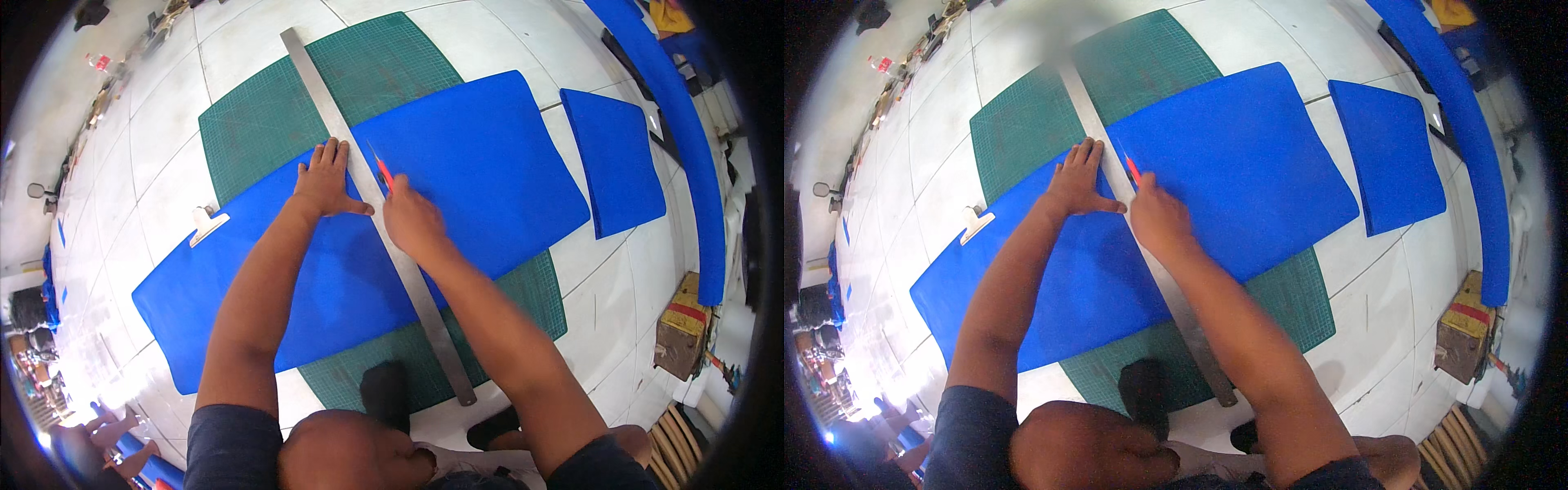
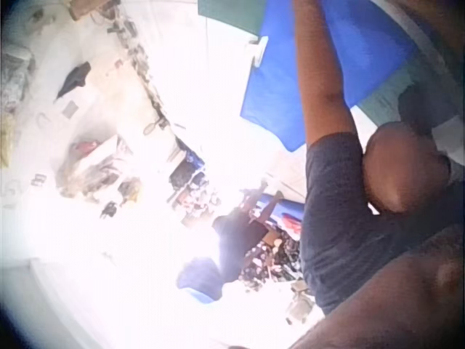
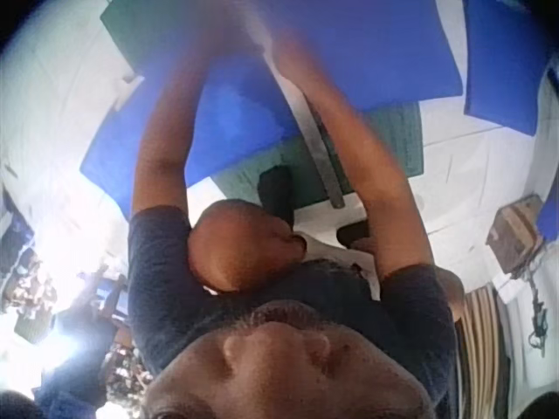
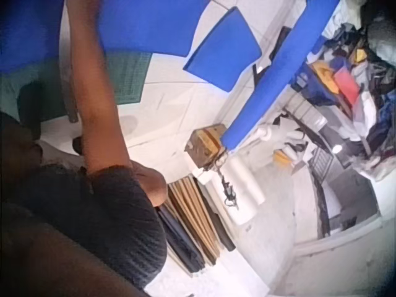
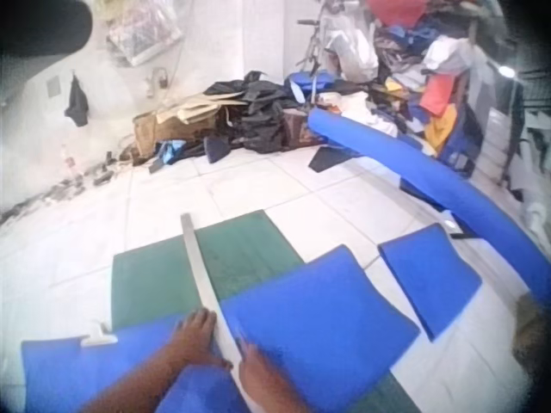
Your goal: The person cuts blue fabric into sections using a utility knife and a long metal ruler, then folds and secures the pieces with a clamp.
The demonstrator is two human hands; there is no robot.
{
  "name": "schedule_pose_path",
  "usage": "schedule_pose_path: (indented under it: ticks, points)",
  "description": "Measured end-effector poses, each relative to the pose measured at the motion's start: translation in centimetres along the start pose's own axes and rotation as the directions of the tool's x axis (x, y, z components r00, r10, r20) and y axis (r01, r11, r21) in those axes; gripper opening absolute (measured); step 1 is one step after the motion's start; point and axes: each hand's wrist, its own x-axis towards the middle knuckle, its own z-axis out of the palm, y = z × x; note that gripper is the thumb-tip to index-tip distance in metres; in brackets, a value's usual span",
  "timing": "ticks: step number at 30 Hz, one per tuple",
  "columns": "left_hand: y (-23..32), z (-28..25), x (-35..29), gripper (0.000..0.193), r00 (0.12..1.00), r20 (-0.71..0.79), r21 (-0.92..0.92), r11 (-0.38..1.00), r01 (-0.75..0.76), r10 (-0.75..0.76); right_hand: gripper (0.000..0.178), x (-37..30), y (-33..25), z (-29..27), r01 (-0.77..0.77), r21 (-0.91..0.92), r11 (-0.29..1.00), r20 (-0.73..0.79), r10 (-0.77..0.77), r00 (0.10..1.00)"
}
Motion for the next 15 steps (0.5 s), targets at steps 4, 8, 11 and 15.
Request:
schedule_pose_path:
  ticks: [4,8,11,15]
  points:
    - [0.6,-0.3,0.3,0.138,1.0,0.014,0.0,1.0,-0.01,0.01,0.026,4.1,-2.3,-0.1,-0.014,-0.035,0.999,-0.029,0.013,1.0]
    - [0.8,-0.7,0.2,0.137,0.999,0.032,0.001,1.0,-0.004,0.004,0.027,5.9,-3.1,0.5,-0.006,-0.057,0.998,-0.061,0.002,0.998]
    - [0.8,-0.7,0.2,0.138,0.999,0.048,0.02,1.0,0.006,-0.007,0.027,6.3,-3.6,0.6,-0.009,-0.088,0.996,-0.038,0.005,0.999]
    - [1.0,-0.8,0.1,0.138,0.998,0.057,0.041,0.999,0.009,-0.012,0.029,7.3,-4.6,-0.3,-0.048,-0.084,0.995,0.08,0.055,0.995]
